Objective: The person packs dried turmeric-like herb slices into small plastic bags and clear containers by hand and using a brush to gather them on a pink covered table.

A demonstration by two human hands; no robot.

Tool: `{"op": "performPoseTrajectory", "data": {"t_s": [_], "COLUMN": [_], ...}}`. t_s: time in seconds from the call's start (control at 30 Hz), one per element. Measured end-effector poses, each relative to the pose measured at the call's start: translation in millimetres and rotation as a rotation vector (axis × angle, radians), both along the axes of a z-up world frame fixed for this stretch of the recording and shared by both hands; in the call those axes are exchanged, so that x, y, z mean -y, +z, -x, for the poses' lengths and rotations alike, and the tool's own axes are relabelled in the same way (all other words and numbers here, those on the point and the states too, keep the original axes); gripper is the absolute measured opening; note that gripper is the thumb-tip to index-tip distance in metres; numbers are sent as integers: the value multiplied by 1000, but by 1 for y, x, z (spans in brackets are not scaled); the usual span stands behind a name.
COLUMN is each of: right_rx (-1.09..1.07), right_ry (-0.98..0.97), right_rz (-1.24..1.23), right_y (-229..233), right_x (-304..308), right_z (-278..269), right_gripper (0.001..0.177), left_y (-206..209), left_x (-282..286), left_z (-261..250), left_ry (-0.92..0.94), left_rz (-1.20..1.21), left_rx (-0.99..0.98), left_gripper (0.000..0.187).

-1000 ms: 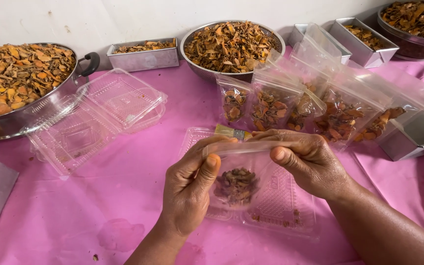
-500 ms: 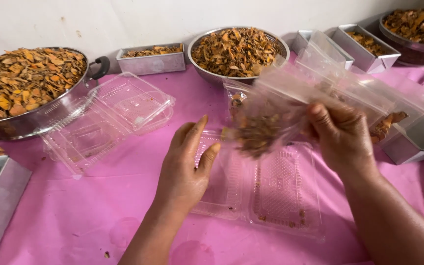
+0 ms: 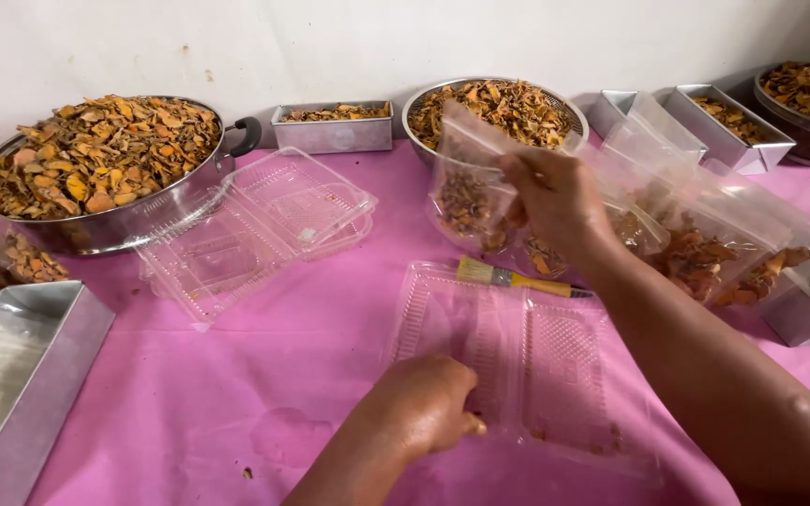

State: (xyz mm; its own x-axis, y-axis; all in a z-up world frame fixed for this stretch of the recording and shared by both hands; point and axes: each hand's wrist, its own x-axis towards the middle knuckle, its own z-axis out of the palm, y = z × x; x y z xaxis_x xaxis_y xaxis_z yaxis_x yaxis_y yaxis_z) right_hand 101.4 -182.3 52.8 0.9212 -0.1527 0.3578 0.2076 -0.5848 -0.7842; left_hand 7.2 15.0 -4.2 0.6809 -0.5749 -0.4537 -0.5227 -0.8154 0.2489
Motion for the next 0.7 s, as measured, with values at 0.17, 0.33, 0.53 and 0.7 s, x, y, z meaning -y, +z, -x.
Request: {"op": "performPoseTrajectory", "data": {"t_s": [0.17, 0.33, 0.53, 0.7], "right_rx": [-92, -135, -84, -260], "right_ry": [13, -33, -150, -76], "right_rz": [280, 279, 260, 618], "right_y": [-23, -12, 3, -33], "right_x": [-9, -12, -9, 11], "right_z": [-40, -29, 14, 7], "right_gripper": [28, 35, 55, 15], "left_y": [18, 18, 3, 10], "left_x": [-1, 1, 4, 6], "left_z": [13, 18, 21, 29], "left_ry": [-56, -94, -168, -247], "left_rz": [-19, -24, 44, 49], "left_rx": [-104, -130, -66, -46], "left_gripper": [44, 52, 59, 91]}}
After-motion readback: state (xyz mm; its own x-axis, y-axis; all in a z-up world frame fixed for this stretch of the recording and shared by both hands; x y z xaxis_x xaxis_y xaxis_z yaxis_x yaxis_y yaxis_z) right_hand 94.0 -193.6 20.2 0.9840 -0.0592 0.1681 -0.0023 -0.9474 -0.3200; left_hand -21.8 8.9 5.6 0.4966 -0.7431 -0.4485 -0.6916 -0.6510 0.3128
